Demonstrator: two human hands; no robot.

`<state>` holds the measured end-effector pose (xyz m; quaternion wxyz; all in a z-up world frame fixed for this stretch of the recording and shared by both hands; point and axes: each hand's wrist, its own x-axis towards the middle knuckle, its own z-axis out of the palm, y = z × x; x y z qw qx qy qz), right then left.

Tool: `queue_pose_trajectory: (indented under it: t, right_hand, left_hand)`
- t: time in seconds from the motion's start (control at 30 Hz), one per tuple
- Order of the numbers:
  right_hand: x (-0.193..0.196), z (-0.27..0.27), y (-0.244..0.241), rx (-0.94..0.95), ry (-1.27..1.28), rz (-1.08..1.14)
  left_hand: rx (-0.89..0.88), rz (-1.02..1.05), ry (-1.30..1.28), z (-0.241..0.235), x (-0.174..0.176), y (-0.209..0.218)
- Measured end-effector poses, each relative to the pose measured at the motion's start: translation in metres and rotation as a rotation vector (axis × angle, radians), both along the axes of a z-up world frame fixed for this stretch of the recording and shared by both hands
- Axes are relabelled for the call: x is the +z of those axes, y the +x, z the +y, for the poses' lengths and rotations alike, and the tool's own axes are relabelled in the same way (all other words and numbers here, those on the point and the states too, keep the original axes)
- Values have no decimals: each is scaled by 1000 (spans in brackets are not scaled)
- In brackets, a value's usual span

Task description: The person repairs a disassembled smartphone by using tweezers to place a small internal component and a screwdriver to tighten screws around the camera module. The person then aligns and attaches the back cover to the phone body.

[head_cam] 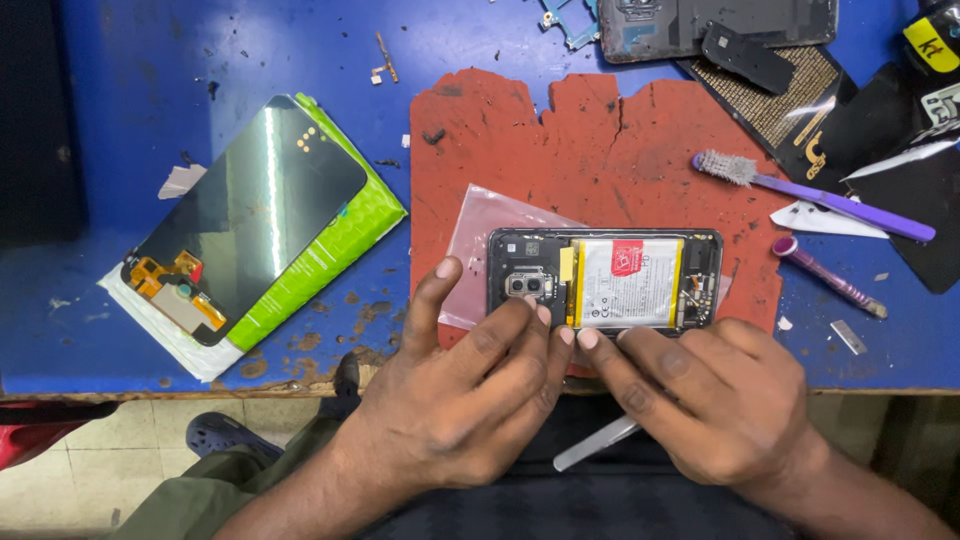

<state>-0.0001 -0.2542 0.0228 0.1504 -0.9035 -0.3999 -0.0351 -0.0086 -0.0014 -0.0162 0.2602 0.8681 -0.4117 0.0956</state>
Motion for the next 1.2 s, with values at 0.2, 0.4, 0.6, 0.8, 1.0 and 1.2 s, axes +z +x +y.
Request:
queue_pose_trajectory:
  t: [0.2, 0.4, 0.6, 0.8, 1.0, 1.2]
  right_hand:
    - [4, -7, 7, 41, 52, 73]
    - [0, -3, 8, -3, 99, 89]
    - [-2, -5, 7, 37, 53, 56]
    - [-1, -3, 11, 84, 4, 21]
    - [3, -7, 11, 137, -64, 6]
    - [3, -2, 10, 64, 33, 62]
  left_hand:
    - [9, 19, 0, -2, 2, 1]
    - [15, 10, -4, 0, 2, 0]
    - [16, 17, -27, -2, 0, 1]
    - [-9, 36, -49, 0, -2, 2]
    - [-14, 10, -18, -1, 3, 3]
    - [-32, 2, -24, 1, 2, 4]
